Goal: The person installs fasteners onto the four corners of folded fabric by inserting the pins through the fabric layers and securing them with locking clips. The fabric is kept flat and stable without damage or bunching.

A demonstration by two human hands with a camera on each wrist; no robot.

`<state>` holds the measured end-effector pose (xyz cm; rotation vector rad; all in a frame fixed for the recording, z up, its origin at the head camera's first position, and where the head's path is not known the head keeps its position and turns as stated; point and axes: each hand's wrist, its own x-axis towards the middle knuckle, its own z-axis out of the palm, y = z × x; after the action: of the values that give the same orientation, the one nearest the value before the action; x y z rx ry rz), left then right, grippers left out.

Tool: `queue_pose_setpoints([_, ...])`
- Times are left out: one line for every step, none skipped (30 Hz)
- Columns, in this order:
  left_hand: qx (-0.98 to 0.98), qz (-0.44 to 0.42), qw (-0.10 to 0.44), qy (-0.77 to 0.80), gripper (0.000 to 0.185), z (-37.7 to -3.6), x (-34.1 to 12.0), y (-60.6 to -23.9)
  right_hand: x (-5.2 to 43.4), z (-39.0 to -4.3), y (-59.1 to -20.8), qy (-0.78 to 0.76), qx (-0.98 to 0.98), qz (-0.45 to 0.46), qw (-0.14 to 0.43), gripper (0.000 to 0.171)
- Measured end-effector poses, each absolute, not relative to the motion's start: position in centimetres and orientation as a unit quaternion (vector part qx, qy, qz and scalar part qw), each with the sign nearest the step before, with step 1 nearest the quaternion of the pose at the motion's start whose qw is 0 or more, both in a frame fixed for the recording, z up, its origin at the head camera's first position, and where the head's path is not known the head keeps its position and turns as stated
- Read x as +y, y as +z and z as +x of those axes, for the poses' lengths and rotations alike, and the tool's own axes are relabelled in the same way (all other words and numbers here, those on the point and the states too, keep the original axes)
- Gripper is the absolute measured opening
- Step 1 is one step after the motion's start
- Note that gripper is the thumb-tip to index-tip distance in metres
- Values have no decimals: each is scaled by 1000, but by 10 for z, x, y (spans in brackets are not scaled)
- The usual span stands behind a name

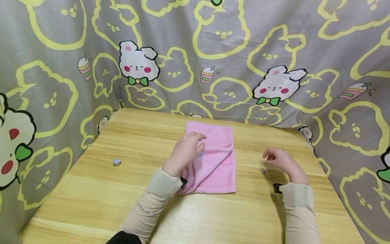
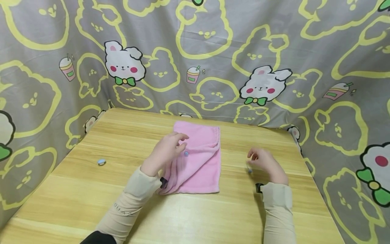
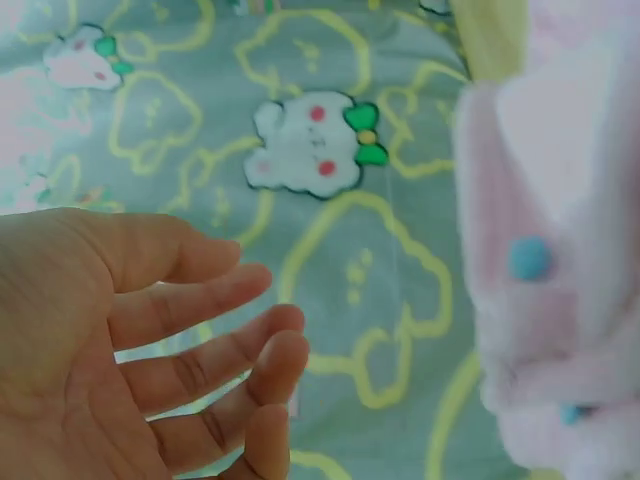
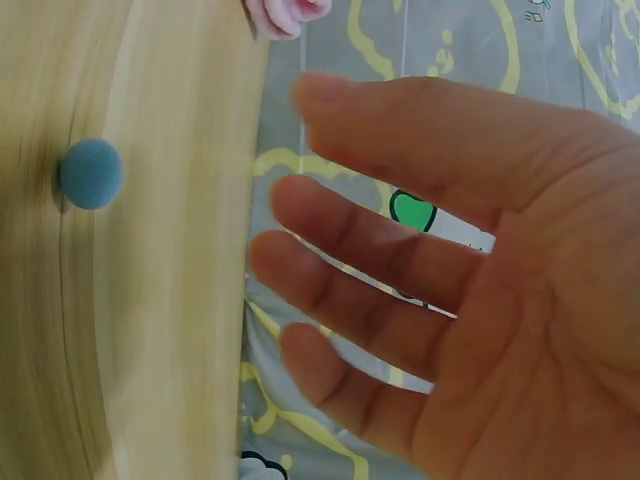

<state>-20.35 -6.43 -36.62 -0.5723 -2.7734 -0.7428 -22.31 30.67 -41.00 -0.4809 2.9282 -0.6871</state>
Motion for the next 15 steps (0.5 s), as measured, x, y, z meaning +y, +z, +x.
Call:
queue_pose_setpoints([-940,-207,114,-248,24,-201,-62,-364,307,-223,-411,-225,958,-166,61,19])
queue_pose_setpoints([-937,-220,120,-244,23,-198,-59,-363,308,-223,-412,-228,955,-174,75,20])
queue_pose_setpoints([-934,-233,122,-240,23,-195,-55,-363,309,-223,-413,-233,952,-176,93,21])
queue_pose_setpoints([-933,-246,120,-235,23,-192,-51,-363,309,-223,-414,-236,949,-179,110,22])
queue_pose_setpoints([-932,-255,116,-229,23,-190,-46,-364,310,-222,-415,-239,946,-181,125,22])
queue_pose_setpoints([-932,-265,112,-221,24,-187,-41,-366,310,-222,-416,-241,944,-180,138,22])
queue_pose_setpoints([-932,-275,105,-211,25,-184,-35,-369,310,-222,-417,-243,942,-179,149,21])
queue_pose_setpoints([-931,-287,97,-203,25,-181,-29,-372,310,-222,-419,-244,940,-180,159,20])
queue_pose_setpoints([-931,-298,88,-190,27,-179,-23,-375,311,-222,-419,-244,939,-178,167,19])
queue_pose_setpoints([-932,-307,77,-176,28,-175,-17,-378,311,-222,-420,-244,937,-179,173,17])
queue_pose_setpoints([-932,-318,69,-161,29,-172,-11,-382,311,-222,-420,-246,935,-178,181,16])
queue_pose_setpoints([-931,-329,59,-149,30,-168,-5,-386,311,-221,-420,-246,934,-180,185,16])
queue_pose_setpoints([-929,-339,47,-137,31,-165,1,-390,311,-221,-421,-247,933,-178,190,16])
queue_pose_setpoints([-928,-349,38,-126,32,-161,7,-394,311,-221,-421,-248,932,-177,194,15])
queue_pose_setpoints([-927,-357,29,-112,32,-158,12,-398,311,-221,-421,-249,932,-172,198,15])
